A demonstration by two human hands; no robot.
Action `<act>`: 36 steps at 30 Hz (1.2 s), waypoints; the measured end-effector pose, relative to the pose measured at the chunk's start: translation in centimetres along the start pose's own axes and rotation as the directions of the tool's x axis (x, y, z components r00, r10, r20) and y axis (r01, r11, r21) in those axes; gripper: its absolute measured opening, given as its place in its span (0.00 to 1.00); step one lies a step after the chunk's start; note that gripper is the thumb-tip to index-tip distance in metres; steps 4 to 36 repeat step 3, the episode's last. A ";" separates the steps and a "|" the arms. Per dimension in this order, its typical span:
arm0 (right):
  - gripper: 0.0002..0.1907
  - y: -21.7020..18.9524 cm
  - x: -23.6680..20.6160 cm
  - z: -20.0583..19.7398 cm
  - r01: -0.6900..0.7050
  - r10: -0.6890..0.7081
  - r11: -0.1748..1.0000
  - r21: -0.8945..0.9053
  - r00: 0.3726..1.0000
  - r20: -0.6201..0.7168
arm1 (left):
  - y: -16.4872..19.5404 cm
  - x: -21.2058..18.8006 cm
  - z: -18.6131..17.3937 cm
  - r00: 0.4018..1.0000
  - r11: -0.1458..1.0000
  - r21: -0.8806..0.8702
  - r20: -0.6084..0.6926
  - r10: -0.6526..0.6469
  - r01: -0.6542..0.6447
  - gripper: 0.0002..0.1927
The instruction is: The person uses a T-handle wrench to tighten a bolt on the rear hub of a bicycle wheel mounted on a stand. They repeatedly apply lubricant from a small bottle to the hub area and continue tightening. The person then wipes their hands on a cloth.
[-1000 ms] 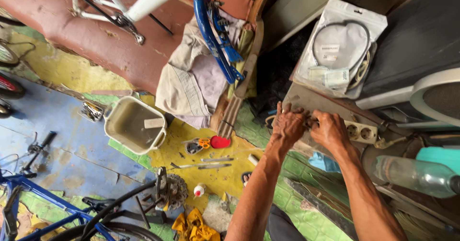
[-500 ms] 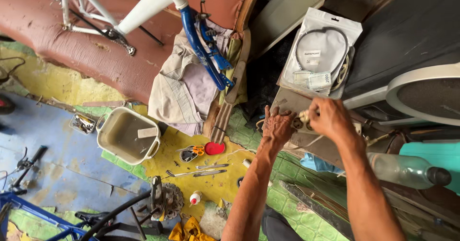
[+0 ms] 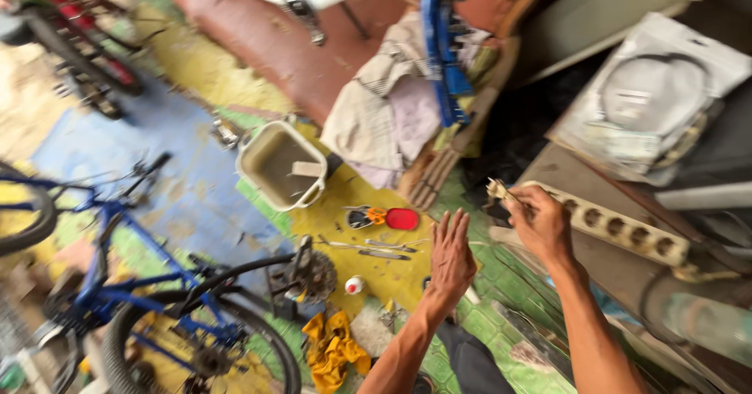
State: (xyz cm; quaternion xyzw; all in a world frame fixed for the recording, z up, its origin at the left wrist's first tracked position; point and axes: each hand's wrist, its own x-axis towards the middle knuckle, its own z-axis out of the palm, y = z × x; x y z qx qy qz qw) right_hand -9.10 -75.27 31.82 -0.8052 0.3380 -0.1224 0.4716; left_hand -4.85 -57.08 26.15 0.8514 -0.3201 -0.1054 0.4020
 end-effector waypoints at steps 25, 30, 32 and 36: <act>0.12 -3.7 3.3 4.2 0.254 -0.250 0.960 -0.115 0.967 0.047 | -2.7 -2.0 -2.1 0.991 0.995 0.027 -0.087 -0.098 0.101 0.28; 0.12 -3.7 3.3 4.2 0.254 -0.250 0.960 -0.115 0.967 0.047 | -2.7 -2.0 -2.1 0.991 0.995 0.027 -0.087 -0.098 0.101 0.28; 0.12 -3.7 3.3 4.2 0.254 -0.250 0.960 -0.115 0.967 0.047 | -2.7 -2.0 -2.1 0.991 0.995 0.027 -0.087 -0.098 0.101 0.28; 0.12 -3.7 3.3 4.2 0.254 -0.250 0.960 -0.115 0.967 0.047 | -2.7 -2.0 -2.1 0.991 0.995 0.027 -0.087 -0.098 0.101 0.28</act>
